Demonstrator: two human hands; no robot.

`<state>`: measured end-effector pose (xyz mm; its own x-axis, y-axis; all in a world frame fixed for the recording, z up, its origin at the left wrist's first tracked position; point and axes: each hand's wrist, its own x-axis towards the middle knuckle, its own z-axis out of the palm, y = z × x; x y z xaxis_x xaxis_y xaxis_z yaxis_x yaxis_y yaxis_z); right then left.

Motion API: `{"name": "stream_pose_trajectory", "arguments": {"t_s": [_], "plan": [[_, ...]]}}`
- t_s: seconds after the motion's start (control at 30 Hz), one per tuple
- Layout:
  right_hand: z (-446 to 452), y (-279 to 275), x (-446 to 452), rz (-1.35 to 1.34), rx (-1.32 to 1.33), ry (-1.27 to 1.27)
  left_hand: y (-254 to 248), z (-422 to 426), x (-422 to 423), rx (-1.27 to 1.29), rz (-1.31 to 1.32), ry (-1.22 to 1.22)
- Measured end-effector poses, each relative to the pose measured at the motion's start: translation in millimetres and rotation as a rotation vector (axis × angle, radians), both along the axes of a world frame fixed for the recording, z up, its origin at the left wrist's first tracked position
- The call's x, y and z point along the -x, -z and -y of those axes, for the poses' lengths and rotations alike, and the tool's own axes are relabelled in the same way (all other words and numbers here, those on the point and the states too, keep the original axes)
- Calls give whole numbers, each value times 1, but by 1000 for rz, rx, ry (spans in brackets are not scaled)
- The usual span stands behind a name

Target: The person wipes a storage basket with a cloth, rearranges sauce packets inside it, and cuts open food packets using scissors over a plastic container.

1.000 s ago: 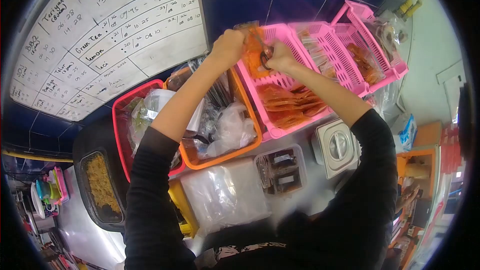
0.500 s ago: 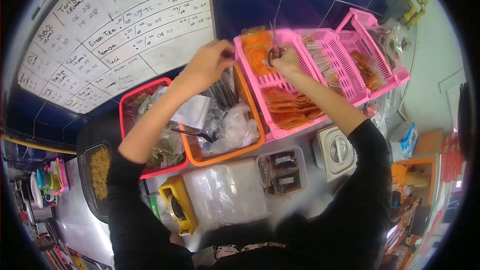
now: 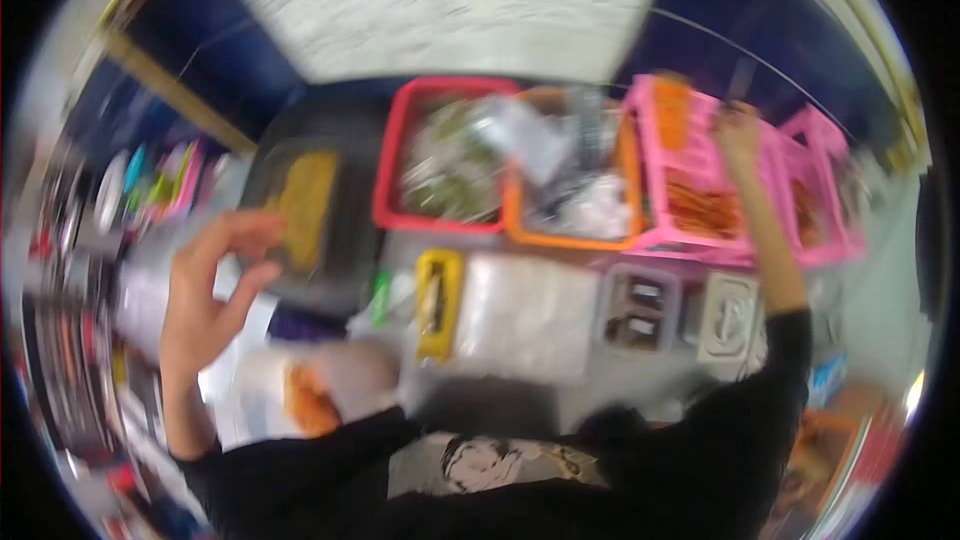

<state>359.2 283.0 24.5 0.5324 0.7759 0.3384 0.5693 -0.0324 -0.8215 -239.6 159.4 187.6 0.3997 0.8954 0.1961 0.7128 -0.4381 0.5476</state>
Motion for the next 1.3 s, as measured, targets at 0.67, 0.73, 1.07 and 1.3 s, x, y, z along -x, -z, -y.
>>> {"name": "stream_pose_trajectory", "arguments": {"t_s": [0.67, 0.73, 1.07, 1.3], "plan": [[259, -10, 542, -1013, -350, -1025, 129, 171, 204, -767, 200, -664], [256, -2, 556, -961, -410, -1048, 150, 182, 189, -774, 324, -779], [161, -3, 565, -722, -109, -1291, 149, 185, 140, -858, 434, -762], [153, 4, 490, -738, -230, -996, 104, 162, 157, 36, -264, -48]]}}
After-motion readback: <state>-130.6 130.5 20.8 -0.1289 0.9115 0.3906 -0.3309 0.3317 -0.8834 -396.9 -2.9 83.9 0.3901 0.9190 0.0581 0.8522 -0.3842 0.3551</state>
